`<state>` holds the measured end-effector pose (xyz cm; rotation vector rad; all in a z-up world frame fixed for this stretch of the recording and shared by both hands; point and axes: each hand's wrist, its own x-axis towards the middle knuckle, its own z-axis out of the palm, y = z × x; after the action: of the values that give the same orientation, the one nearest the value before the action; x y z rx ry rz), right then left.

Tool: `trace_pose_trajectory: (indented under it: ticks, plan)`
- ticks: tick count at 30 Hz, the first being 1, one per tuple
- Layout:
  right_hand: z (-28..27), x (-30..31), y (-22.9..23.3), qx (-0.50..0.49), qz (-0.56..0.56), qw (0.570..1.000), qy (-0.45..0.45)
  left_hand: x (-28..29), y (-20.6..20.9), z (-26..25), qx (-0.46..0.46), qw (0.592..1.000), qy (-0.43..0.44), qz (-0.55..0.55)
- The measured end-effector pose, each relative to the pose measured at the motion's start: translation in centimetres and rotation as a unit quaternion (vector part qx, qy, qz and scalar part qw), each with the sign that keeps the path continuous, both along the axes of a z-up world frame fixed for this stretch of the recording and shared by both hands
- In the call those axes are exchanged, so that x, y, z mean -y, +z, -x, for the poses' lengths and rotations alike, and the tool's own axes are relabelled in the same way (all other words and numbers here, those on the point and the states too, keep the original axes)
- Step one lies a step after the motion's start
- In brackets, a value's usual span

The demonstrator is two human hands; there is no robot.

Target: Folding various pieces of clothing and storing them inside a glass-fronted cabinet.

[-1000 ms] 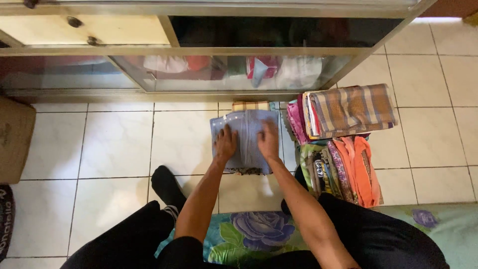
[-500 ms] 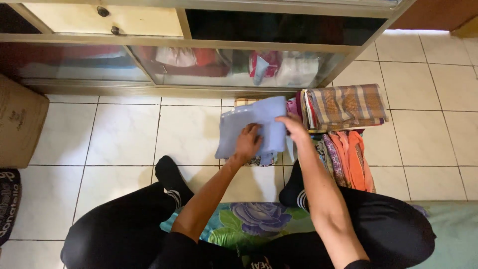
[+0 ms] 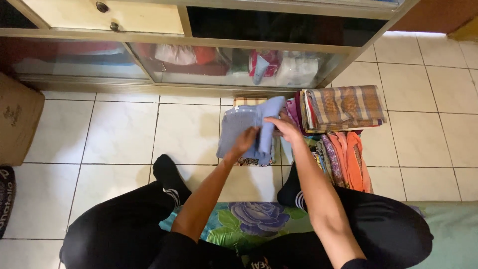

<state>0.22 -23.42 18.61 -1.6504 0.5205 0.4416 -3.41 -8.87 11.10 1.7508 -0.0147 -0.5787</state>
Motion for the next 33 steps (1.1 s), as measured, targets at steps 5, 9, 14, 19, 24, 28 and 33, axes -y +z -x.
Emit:
trace_pose_trajectory:
  ticks: [5,9,14,19,24,28,33]
  plan:
    - [-3.8,-3.6,-6.7,0.037,-0.023,0.999,0.013,-5.0,4.8,-2.7,-0.107,0.980,0.116,0.122]
    - [-2.8,-7.0,-4.8,0.016,-0.071,0.992,0.101,-9.6,-3.2,-6.4,-0.072,0.984,0.145,0.073]
    - [-5.1,-3.7,-15.2,0.111,0.140,0.978,0.105,-12.5,-18.0,-7.0,-0.071,0.980,0.116,-0.148]
    - [-2.3,-4.5,-10.3,0.051,0.163,0.977,0.127,-12.0,-20.5,-5.2,-0.148,0.976,0.149,-0.062]
    - [-1.7,-7.3,-5.4,-0.054,0.040,0.985,0.156,-12.7,-17.3,-4.8,-0.177,0.971,0.159,-0.040]
    - [-0.4,-7.5,-0.6,-0.044,-0.054,0.994,0.088,-12.2,-8.2,-3.6,-0.169,0.970,0.172,0.016]
    - [0.4,-2.9,2.8,-0.021,-0.161,0.979,0.121,-11.4,-3.2,-5.6,0.016,0.983,0.169,0.072]
